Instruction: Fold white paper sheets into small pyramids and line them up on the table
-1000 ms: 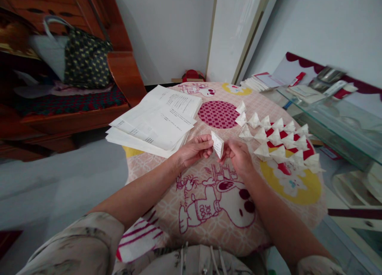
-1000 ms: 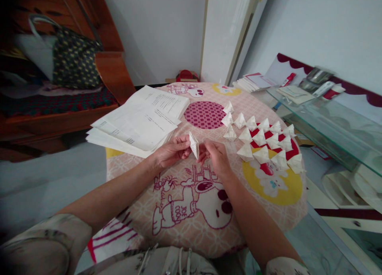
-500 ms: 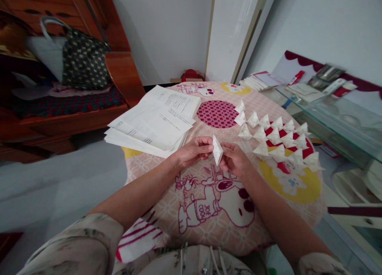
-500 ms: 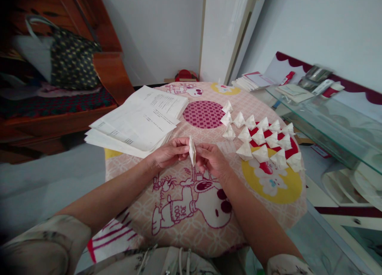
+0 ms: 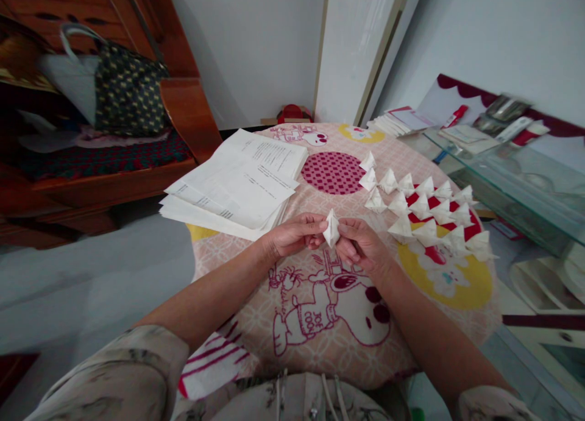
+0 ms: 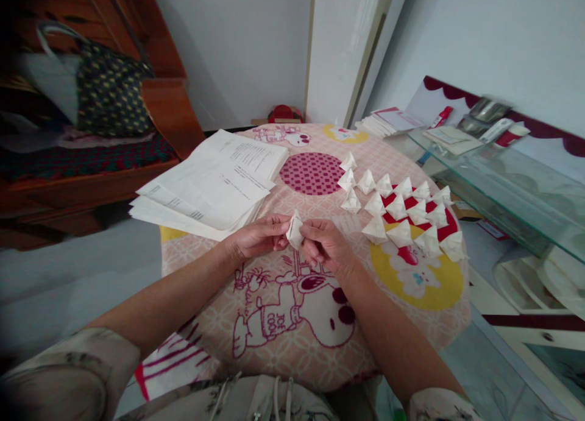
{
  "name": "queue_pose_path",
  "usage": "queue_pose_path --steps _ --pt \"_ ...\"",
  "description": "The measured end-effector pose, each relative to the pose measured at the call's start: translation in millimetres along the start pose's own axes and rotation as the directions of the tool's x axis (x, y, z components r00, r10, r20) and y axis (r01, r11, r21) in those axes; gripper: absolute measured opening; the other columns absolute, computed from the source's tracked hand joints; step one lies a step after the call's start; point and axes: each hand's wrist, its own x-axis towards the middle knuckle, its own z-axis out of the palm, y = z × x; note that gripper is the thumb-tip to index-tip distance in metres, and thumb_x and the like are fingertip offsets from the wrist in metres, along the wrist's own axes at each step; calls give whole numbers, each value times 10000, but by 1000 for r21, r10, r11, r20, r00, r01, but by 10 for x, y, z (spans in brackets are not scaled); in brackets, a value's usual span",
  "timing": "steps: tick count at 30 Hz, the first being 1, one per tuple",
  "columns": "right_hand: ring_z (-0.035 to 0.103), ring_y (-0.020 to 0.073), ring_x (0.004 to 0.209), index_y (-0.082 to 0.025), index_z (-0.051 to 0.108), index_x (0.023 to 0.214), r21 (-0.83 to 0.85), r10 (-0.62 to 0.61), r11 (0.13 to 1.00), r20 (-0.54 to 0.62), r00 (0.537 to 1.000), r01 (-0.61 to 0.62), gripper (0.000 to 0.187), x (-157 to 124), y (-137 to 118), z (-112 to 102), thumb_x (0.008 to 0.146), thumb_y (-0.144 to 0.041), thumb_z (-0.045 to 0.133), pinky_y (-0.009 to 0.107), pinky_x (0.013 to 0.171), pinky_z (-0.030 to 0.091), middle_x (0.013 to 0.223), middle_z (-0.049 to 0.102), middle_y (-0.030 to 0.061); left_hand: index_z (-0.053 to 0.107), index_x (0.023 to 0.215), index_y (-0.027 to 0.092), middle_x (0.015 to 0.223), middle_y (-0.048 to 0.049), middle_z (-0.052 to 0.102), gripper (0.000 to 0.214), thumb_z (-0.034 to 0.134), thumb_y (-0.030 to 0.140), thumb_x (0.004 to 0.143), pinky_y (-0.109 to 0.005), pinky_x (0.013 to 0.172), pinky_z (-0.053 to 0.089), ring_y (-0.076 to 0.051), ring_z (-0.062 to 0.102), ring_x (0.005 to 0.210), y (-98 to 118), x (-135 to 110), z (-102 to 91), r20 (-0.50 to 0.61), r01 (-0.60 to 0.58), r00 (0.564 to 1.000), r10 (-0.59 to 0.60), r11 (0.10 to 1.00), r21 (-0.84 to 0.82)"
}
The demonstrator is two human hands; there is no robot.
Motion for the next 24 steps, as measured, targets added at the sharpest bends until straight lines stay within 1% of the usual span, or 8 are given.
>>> queue_pose_path --steps 3,7,10,12,14,16,19,24 --pt "279 54 263 -224 490 635 11 -14 1000 -59 998 14 407 12 -12 -6 752 -519 747 191 306 344 354 435 -121 666 766 113 613 12 550 406 851 467 697 -176 469 324 -55 446 515 -11 32 -16 -63 -35 998 33 999 -30" --pt "280 57 281 -231 457 584 40 -52 997 -173 983 60 414 42 -26 -1 732 -481 751 201 313 335 363 430 -109 686 809 117 781 -27 655 392 890 415 656 -201 646 467 -89 578 678 -20 83 -39 -198 -131 971 132 991 17" --pt "279 63 286 -232 459 576 29 -50 998 -226 973 58 398 60 -12 -8 737 -467 738 209 317 336 355 413 -107 714 1051 152 986 -65 700 504 920 288 612 -225 768 490 -141 630 881 -22 79 -13 -226 -229 932 285 942 247" --pt "277 64 286 -233 455 561 9 -43 999 -237 971 47 400 67 11 -15 747 -466 720 213 318 335 351 406 -103 669 1245 207 1206 -100 672 672 909 223 617 -246 848 494 -191 612 1074 -23 53 27 -194 -282 900 390 862 421" --pt "278 64 283 -231 462 558 1 -39 999 -236 971 40 393 70 38 -20 757 -463 709 214 317 335 354 415 -98 640 1320 253 1337 -104 622 687 873 222 674 -249 868 497 -214 576 1176 -25 25 68 -148 -302 881 449 776 553" --pt "279 64 280 -226 487 573 9 -36 999 -234 972 40 372 73 62 -22 763 -456 709 212 314 335 359 426 -98 662 1303 264 1332 -97 634 590 830 247 738 -228 817 504 -207 589 1159 -30 7 93 -120 -307 870 478 717 626" --pt "286 63 276 -221 493 561 27 -36 999 -235 971 44 376 79 79 -26 762 -444 720 208 309 339 354 426 -96 711 1237 250 1296 -100 665 484 817 275 765 -219 770 516 -198 617 1123 -44 14 80 -129 -316 851 509 693 648" --pt "318 64 271 -209 512 539 -14 -74 997 -239 968 73 417 77 70 -20 766 -485 727 208 304 342 352 444 -75 751 1168 192 1203 -125 723 435 824 341 766 -287 883 544 -205 660 1089 -71 68 -13 -139 -335 843 519 710 620"
